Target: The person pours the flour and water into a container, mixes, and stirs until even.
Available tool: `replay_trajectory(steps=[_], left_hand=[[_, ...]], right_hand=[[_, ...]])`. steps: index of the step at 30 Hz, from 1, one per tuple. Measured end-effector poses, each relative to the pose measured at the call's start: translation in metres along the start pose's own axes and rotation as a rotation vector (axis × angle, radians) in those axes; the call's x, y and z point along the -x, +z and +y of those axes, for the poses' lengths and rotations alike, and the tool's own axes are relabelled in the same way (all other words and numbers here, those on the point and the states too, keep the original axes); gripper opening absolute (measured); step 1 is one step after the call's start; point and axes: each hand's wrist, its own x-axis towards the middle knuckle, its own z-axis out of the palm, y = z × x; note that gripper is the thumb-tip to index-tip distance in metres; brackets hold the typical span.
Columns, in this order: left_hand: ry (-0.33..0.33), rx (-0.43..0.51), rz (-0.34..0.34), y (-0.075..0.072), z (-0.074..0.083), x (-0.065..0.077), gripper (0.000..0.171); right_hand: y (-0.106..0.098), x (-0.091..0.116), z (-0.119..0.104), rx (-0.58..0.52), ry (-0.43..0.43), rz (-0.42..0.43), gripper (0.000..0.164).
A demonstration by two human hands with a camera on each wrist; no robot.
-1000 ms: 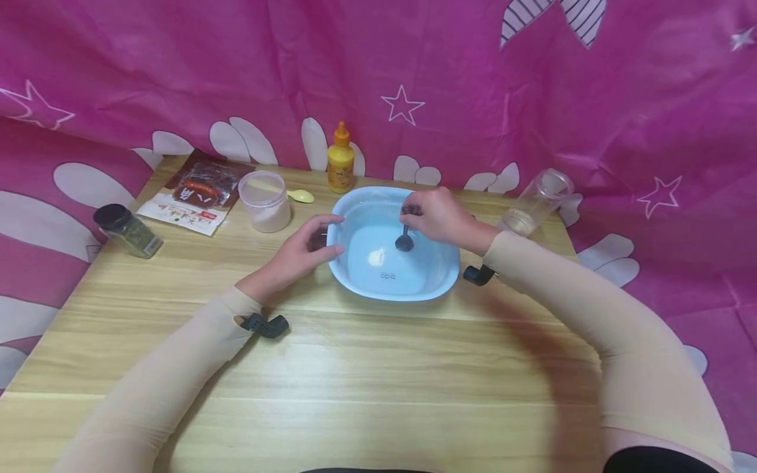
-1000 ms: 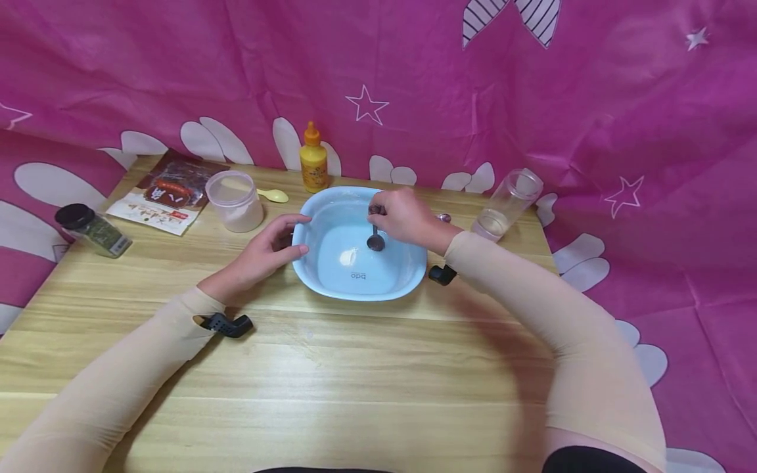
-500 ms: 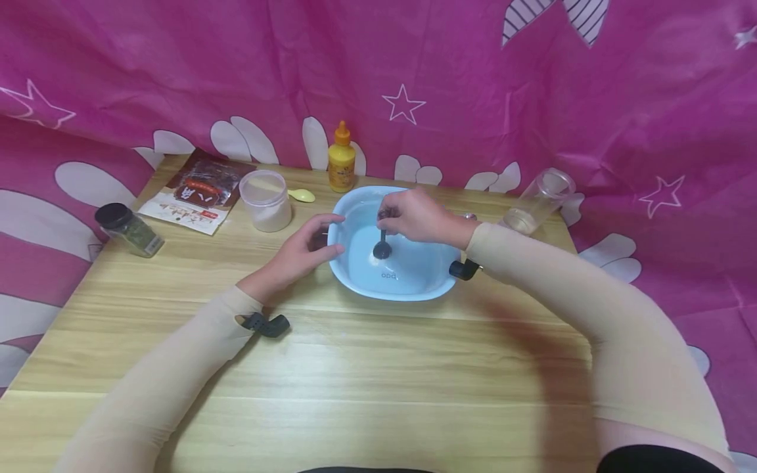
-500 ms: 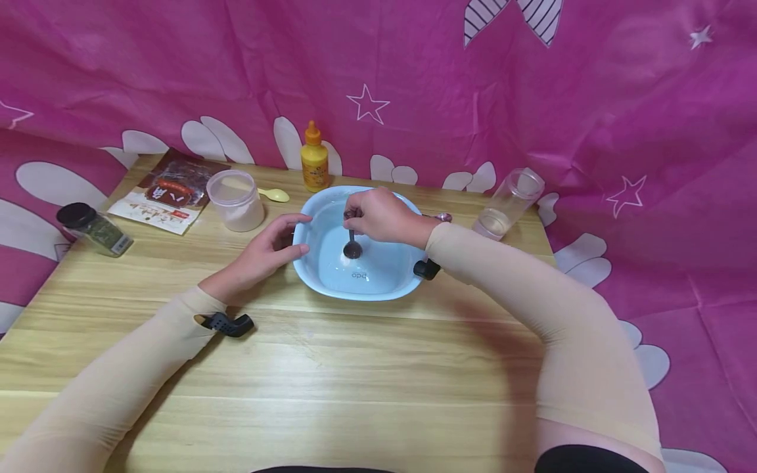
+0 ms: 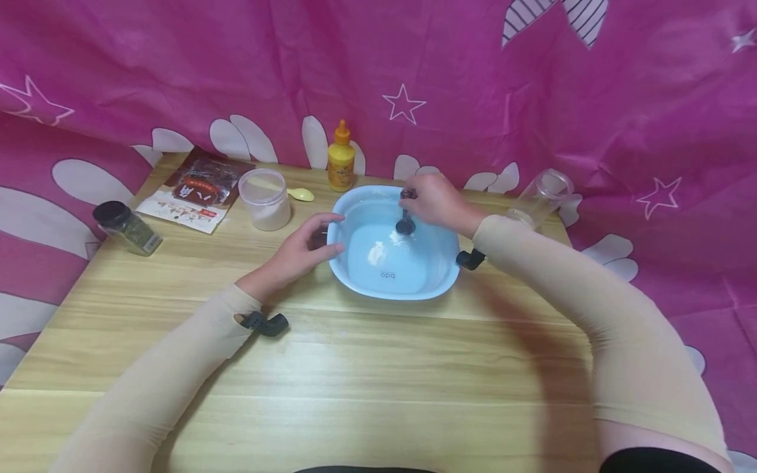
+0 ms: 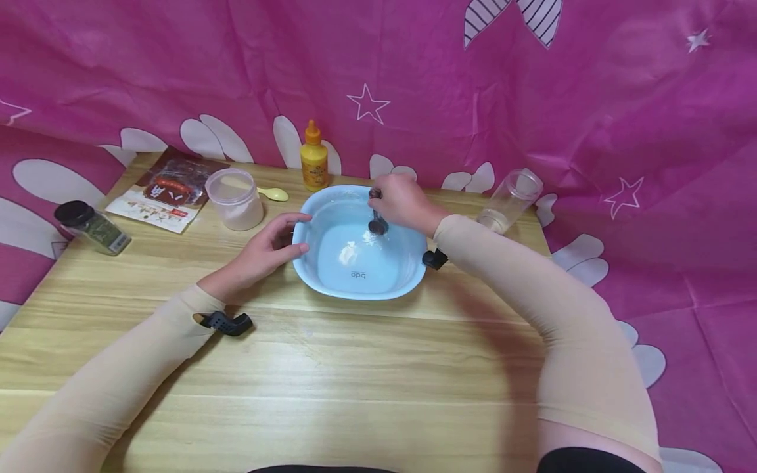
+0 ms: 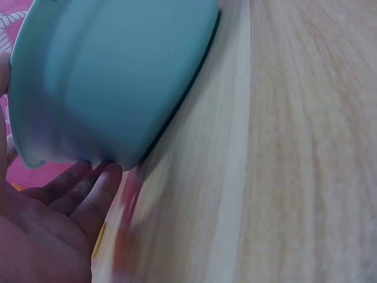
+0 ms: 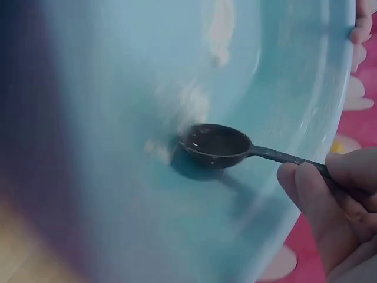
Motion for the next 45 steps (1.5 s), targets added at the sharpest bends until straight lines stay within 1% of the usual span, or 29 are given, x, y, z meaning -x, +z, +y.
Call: replay_trajectory(steps=[2,5,9,13,15,17,19,22,25,27,29,32,35,38,41,45], left_hand=[[-0.006,0.002,0.0,0.0,0.0,0.001,0.061],[-0.017,0.003,0.0,0.0,0.0,0.001,0.061],[-0.015,0.002,-0.002,0.001,0.0,0.001,0.061],[0.004,-0.005,0.002,0.001,0.0,0.0,0.061],[0.011,-0.013,0.004,0.001,-0.001,0.0,0.06],[0.017,-0.017,0.006,0.0,-0.001,-0.001,0.06],[0.019,-0.019,0.006,0.0,-0.001,-0.001,0.061],[0.016,-0.022,0.005,0.0,-0.001,-0.002,0.061],[0.013,-0.022,0.001,0.0,-0.001,-0.001,0.062],[0.011,-0.021,0.003,0.0,-0.001,-0.001,0.061],[0.013,-0.02,0.006,0.0,-0.001,-0.001,0.061],[0.015,-0.016,0.011,0.001,-0.001,0.0,0.061],[0.015,-0.01,0.011,0.001,0.0,0.0,0.06],[0.011,-0.012,0.01,0.001,-0.001,0.0,0.059],[0.012,-0.014,0.009,0.001,-0.001,0.0,0.06],[0.011,-0.018,0.01,0.001,0.0,0.0,0.061]], right_hand=[[0.004,-0.002,-0.007,-0.053,-0.004,-0.014,0.013],[0.011,-0.002,-0.019,-0.142,-0.039,-0.047,0.012],[0.019,0.007,-0.03,-0.222,-0.142,-0.114,0.007],[0.02,0.019,-0.034,-0.276,-0.227,-0.2,0.005],[0.018,0.023,-0.031,-0.268,-0.233,-0.213,0.005],[0.014,0.025,-0.026,-0.247,-0.206,-0.197,0.005],[0.011,0.024,-0.019,-0.211,-0.162,-0.15,0.005],[0.008,0.018,-0.007,-0.148,-0.104,-0.058,0.007],[0.007,0.013,0.002,-0.098,-0.087,0.014,0.011],[0.007,0.01,0.002,-0.097,-0.083,0.028,0.012],[0.008,0.01,-0.003,-0.121,-0.082,0.013,0.01],[0.01,0.012,-0.014,-0.171,-0.097,-0.043,0.007],[0.014,0.017,-0.022,-0.202,-0.153,-0.099,0.005],[0.016,0.021,-0.024,-0.21,-0.228,-0.133,0.004],[0.013,0.024,-0.021,-0.198,-0.27,-0.145,0.004],[0.005,0.027,-0.01,-0.129,-0.261,-0.1,0.003]])
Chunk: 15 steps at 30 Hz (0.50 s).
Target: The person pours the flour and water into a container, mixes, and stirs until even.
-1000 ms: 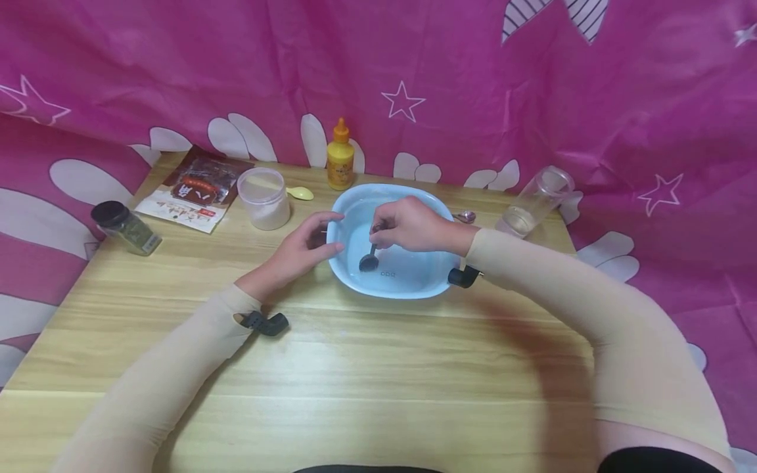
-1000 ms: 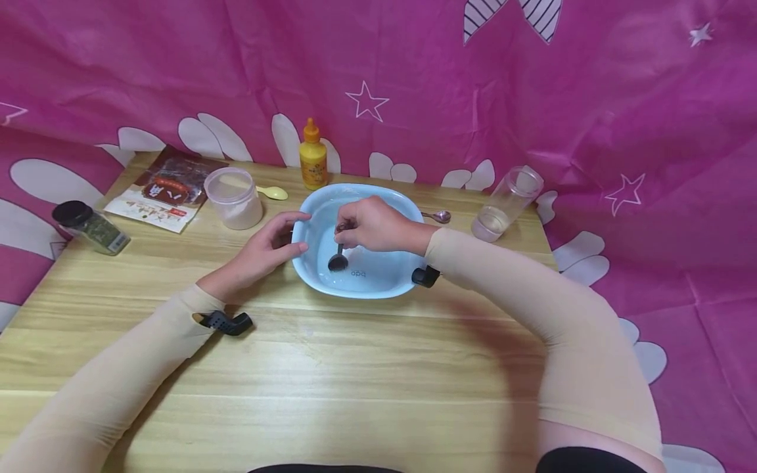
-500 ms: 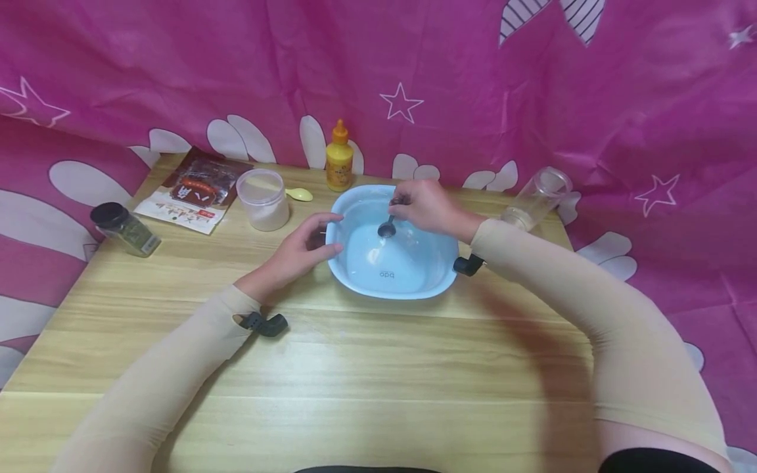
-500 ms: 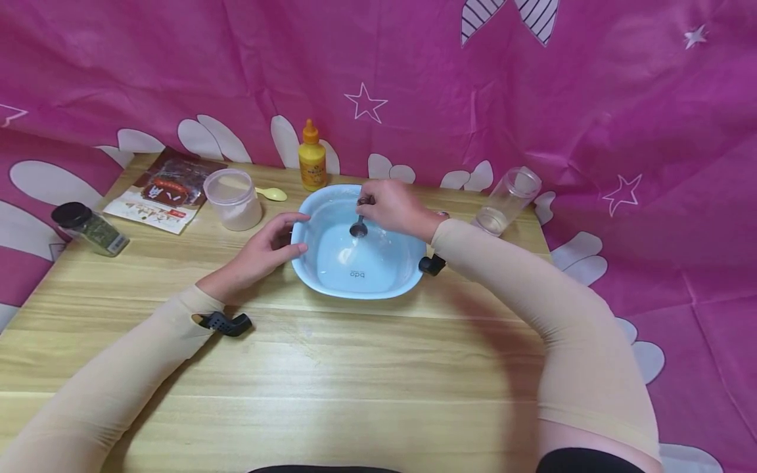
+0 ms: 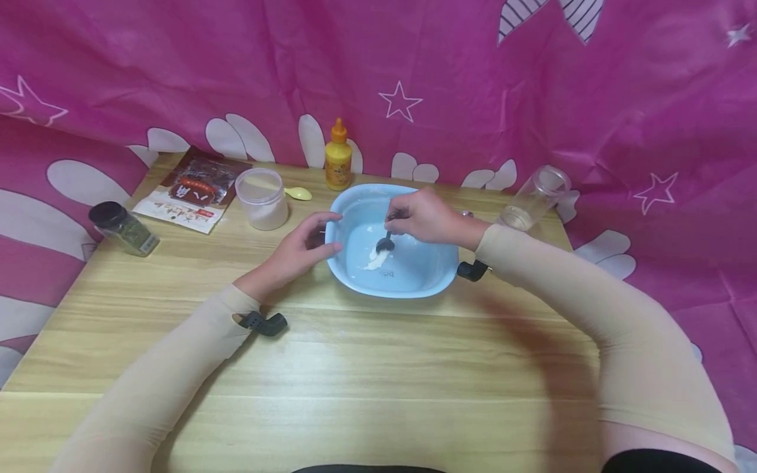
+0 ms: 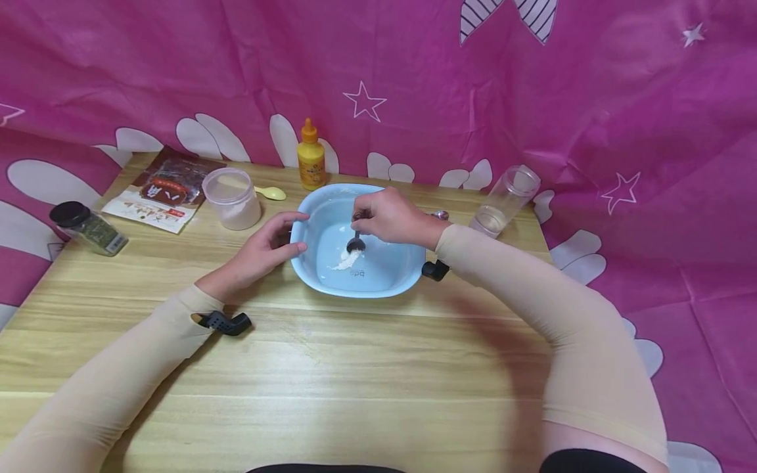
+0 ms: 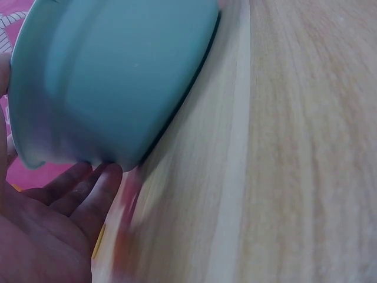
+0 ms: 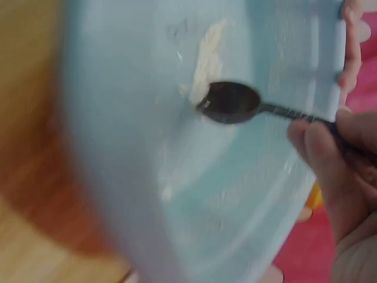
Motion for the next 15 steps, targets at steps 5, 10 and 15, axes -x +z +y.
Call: replay_trajectory(steps=[5,10,15], left_hand=[[-0.01,-0.002,-0.005,-0.001,0.001,-0.001,0.06],[-0.009,-0.009,-0.003,-0.001,0.001,-0.001,0.06],[-0.013,-0.003,-0.001,0.001,0.0,-0.001,0.061]], right_hand=[[-0.009,0.009,0.005,0.042,0.042,-0.016,0.004],[-0.004,0.011,-0.005,-0.08,0.04,-0.121,0.008],[0.003,0.0,-0.007,-0.098,0.054,-0.051,0.005]])
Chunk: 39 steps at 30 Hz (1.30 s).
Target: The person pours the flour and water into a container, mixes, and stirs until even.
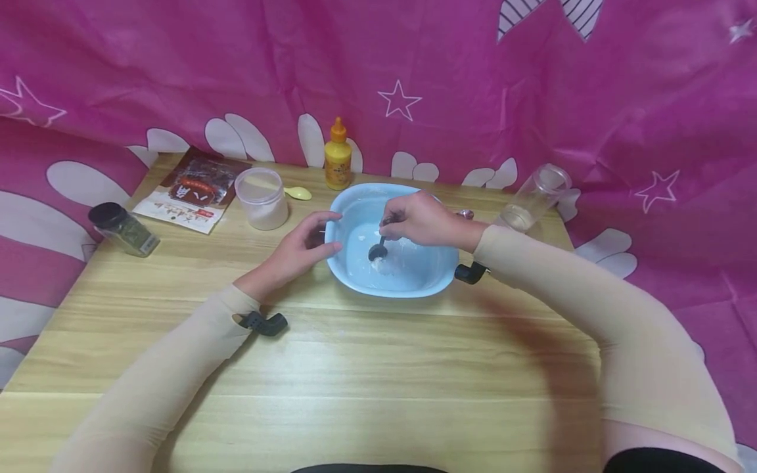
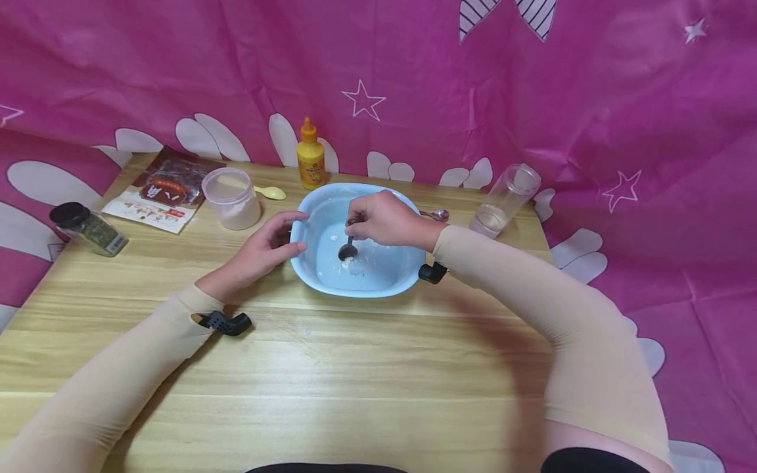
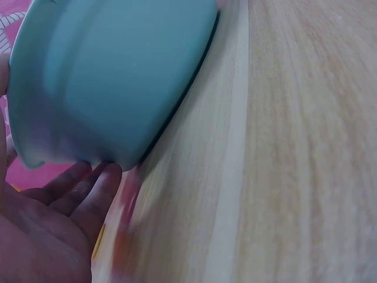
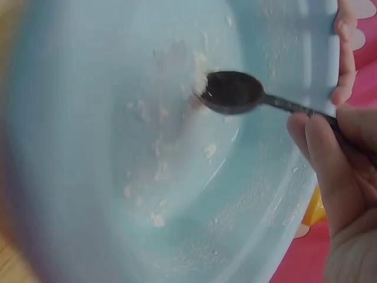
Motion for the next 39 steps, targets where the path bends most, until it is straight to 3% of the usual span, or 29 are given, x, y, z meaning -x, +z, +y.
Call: replay_trajectory(steps=[9,16,19,25,27,29,34,39], left_hand=[[0.008,-0.001,-0.012,0.001,0.002,-0.002,0.06],[0.004,0.01,-0.02,0.002,0.002,-0.003,0.06],[0.008,0.012,-0.015,0.001,0.001,-0.003,0.06],[0.0,0.007,-0.015,0.0,0.001,-0.003,0.06],[-0.003,0.008,-0.016,0.0,0.001,-0.003,0.061],[-0.005,0.009,-0.014,0.0,0.002,-0.003,0.061],[-0.009,0.003,-0.007,0.001,0.001,-0.001,0.06],[-0.013,0.007,-0.002,0.001,0.001,0.001,0.06]], right_hand=[[-0.002,-0.016,0.01,0.098,0.117,0.157,0.008],[-0.001,-0.011,0.006,0.014,0.015,0.02,0.004],[-0.003,-0.009,0.009,-0.004,-0.001,0.005,0.004],[-0.011,-0.004,0.023,0.092,0.049,0.148,0.004],[-0.014,-0.001,0.027,0.129,0.061,0.162,0.005],[-0.017,0.003,0.027,0.136,0.071,0.14,0.005],[-0.016,0.01,0.017,0.0,0.067,-0.007,0.005],[-0.006,0.0,0.005,-0.066,0.016,-0.084,0.006]])
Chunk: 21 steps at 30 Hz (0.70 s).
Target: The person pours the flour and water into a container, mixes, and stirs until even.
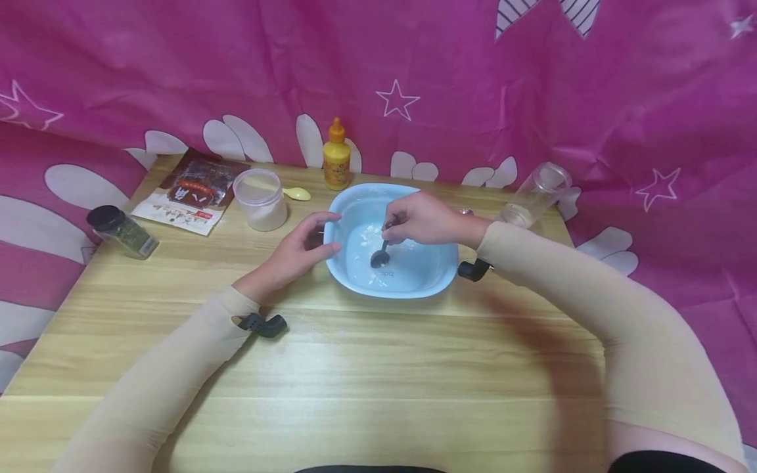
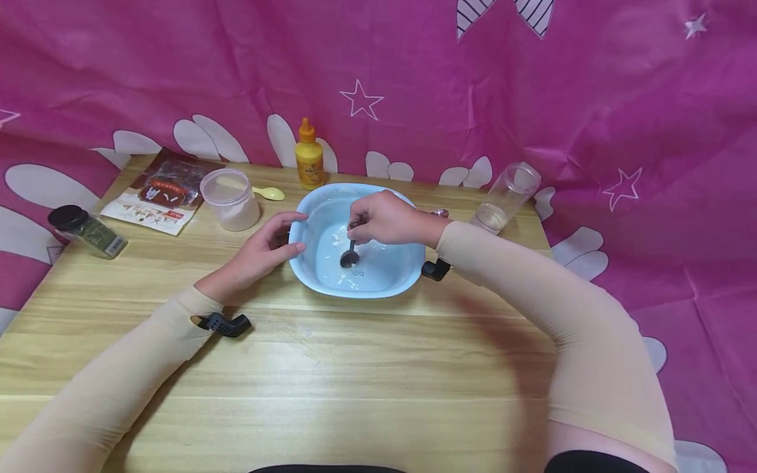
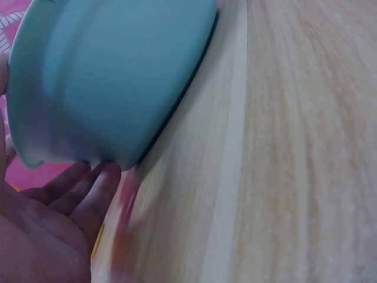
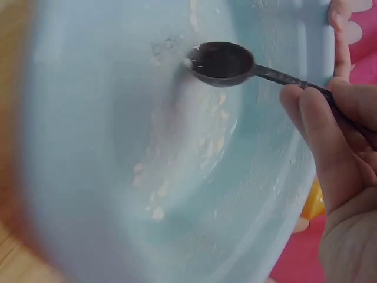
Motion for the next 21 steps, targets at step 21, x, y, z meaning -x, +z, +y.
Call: replay_trajectory(steps=[21], left_hand=[[-0.005,0.005,0.006,0.0,-0.003,0.0,0.06]], right_hand=[[-0.02,-0.019,0.01,0.337,0.122,0.097,0.009]])
